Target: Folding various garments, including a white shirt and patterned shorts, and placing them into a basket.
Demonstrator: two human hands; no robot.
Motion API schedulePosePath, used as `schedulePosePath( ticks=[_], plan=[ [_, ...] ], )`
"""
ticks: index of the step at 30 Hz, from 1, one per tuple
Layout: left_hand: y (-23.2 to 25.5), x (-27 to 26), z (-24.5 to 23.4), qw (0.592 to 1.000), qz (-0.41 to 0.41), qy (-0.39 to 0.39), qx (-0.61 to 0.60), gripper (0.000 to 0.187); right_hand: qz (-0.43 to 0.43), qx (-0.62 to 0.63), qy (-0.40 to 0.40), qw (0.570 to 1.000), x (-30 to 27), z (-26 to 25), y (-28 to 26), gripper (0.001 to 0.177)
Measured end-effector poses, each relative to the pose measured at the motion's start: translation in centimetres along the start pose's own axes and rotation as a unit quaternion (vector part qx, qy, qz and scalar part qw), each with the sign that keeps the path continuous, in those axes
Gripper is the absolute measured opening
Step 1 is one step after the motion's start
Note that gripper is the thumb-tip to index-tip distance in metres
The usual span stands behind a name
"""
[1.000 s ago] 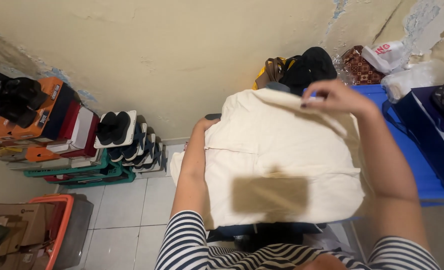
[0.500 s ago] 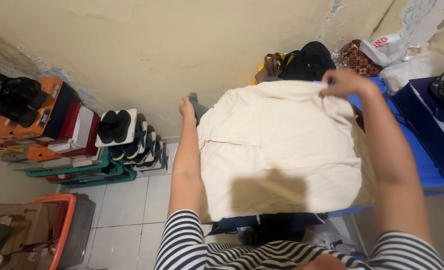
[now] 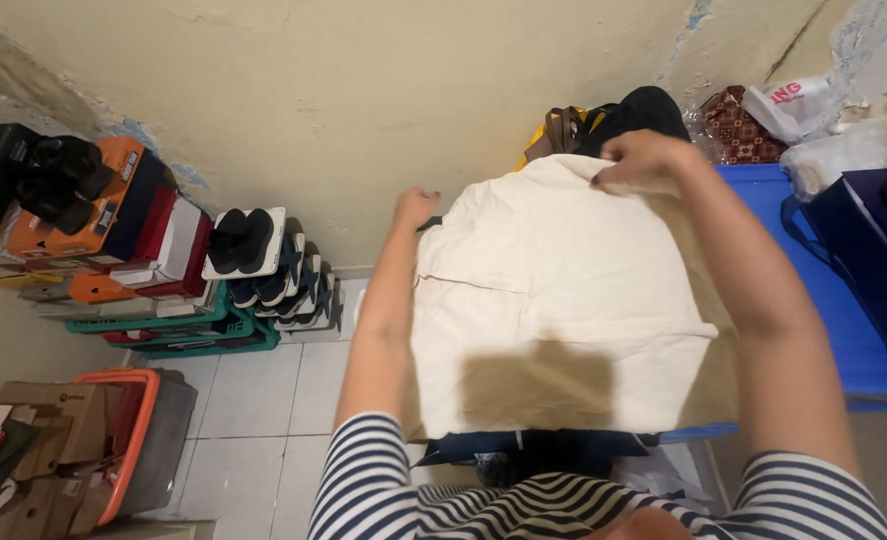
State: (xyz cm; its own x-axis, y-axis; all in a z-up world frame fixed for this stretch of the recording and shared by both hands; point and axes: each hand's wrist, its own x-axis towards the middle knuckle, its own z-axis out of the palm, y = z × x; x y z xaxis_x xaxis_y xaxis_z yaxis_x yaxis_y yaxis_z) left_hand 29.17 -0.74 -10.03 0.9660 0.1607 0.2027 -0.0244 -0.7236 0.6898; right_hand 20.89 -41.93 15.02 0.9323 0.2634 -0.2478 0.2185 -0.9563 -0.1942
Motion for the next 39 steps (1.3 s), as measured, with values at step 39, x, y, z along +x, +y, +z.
schedulePosePath(
  ticks=[39],
  plan=[
    [-1.2,-30.5,-18.0,0.888,0.054,-0.345,-0.3,0.046,-0.073,0.096,0.38,0.917,-29.0,19.6,3.5,0.042]
  ],
)
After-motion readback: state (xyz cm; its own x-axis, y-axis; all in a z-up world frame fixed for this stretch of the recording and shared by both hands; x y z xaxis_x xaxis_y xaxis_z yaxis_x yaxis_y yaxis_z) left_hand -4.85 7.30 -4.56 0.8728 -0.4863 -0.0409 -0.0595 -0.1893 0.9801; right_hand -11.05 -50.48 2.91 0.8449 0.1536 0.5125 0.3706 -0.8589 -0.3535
